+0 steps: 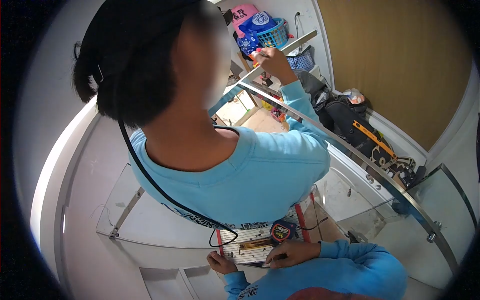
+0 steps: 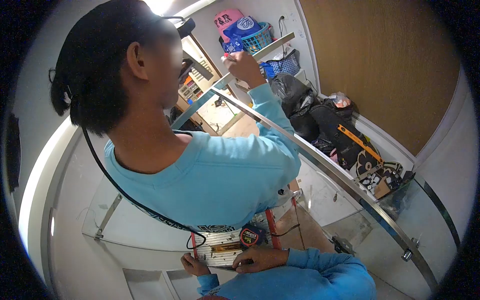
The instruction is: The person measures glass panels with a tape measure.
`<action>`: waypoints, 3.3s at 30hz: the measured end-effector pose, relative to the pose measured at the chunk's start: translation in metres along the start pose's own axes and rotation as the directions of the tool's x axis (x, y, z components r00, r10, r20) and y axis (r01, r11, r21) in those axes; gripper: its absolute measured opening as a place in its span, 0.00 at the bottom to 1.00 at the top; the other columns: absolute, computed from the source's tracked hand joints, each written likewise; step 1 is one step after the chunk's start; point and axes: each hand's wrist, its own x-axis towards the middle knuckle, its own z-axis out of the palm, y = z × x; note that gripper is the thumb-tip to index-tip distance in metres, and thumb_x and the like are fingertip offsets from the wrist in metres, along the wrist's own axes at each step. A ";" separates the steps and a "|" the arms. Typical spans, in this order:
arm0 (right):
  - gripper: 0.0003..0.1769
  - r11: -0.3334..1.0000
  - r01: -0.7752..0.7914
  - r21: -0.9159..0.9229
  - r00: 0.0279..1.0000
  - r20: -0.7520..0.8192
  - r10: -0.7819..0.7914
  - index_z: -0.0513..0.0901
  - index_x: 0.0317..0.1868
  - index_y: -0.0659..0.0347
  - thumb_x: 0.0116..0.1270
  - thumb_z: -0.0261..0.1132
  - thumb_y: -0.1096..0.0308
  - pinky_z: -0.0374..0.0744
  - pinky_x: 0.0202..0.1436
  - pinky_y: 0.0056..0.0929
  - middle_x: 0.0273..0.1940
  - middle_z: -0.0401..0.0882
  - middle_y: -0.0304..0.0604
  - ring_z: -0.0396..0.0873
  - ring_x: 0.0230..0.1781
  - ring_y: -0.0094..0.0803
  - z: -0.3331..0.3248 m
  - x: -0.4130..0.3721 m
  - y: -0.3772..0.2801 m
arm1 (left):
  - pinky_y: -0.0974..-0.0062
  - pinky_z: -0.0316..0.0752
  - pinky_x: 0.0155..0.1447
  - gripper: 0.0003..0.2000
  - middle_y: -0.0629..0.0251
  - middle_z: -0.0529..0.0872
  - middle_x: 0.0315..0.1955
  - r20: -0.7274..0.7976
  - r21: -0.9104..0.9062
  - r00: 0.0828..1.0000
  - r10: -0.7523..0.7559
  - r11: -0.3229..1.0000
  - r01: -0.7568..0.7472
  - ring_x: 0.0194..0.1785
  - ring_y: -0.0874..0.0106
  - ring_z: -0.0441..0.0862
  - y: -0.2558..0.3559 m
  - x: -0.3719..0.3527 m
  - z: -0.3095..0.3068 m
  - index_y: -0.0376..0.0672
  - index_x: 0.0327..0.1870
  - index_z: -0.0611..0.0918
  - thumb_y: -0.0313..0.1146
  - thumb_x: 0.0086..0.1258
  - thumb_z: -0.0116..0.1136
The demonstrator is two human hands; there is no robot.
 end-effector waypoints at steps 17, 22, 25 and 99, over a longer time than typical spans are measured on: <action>0.22 0.998 -0.058 -0.013 0.998 0.016 0.058 0.81 0.50 0.61 0.69 0.58 0.51 0.76 0.42 0.33 0.39 0.82 0.46 0.80 0.38 0.33 0.000 0.000 -0.009 | 0.79 0.56 0.28 0.17 0.71 0.67 0.23 0.023 -0.069 0.994 -0.107 0.992 0.108 0.27 0.80 0.60 -0.016 0.002 -0.004 0.37 0.31 0.72 0.43 0.75 0.47; 0.21 0.997 -0.060 -0.045 0.998 0.024 0.061 0.81 0.49 0.62 0.69 0.58 0.52 0.76 0.41 0.33 0.38 0.82 0.46 0.80 0.37 0.33 0.001 0.001 0.001 | 0.79 0.58 0.30 0.16 0.70 0.69 0.24 0.027 -0.069 0.996 -0.083 0.994 0.084 0.29 0.80 0.61 -0.001 0.000 -0.003 0.36 0.32 0.73 0.42 0.75 0.47; 0.21 0.999 -0.044 -0.019 0.999 0.024 0.044 0.81 0.49 0.62 0.69 0.58 0.51 0.76 0.41 0.33 0.38 0.82 0.46 0.80 0.37 0.33 0.001 0.000 0.000 | 0.79 0.60 0.30 0.16 0.69 0.69 0.24 0.026 -0.070 0.999 -0.035 0.997 0.036 0.29 0.79 0.62 -0.004 0.000 -0.002 0.36 0.32 0.73 0.42 0.75 0.47; 0.21 0.993 -0.021 0.116 0.998 0.054 0.014 0.81 0.52 0.61 0.69 0.59 0.53 0.77 0.45 0.26 0.46 0.83 0.45 0.81 0.43 0.29 -0.009 0.002 0.014 | 0.81 0.56 0.26 0.16 0.74 0.65 0.22 -0.002 -0.077 0.995 -0.099 0.992 0.098 0.25 0.82 0.59 0.000 0.002 0.005 0.40 0.28 0.69 0.42 0.75 0.47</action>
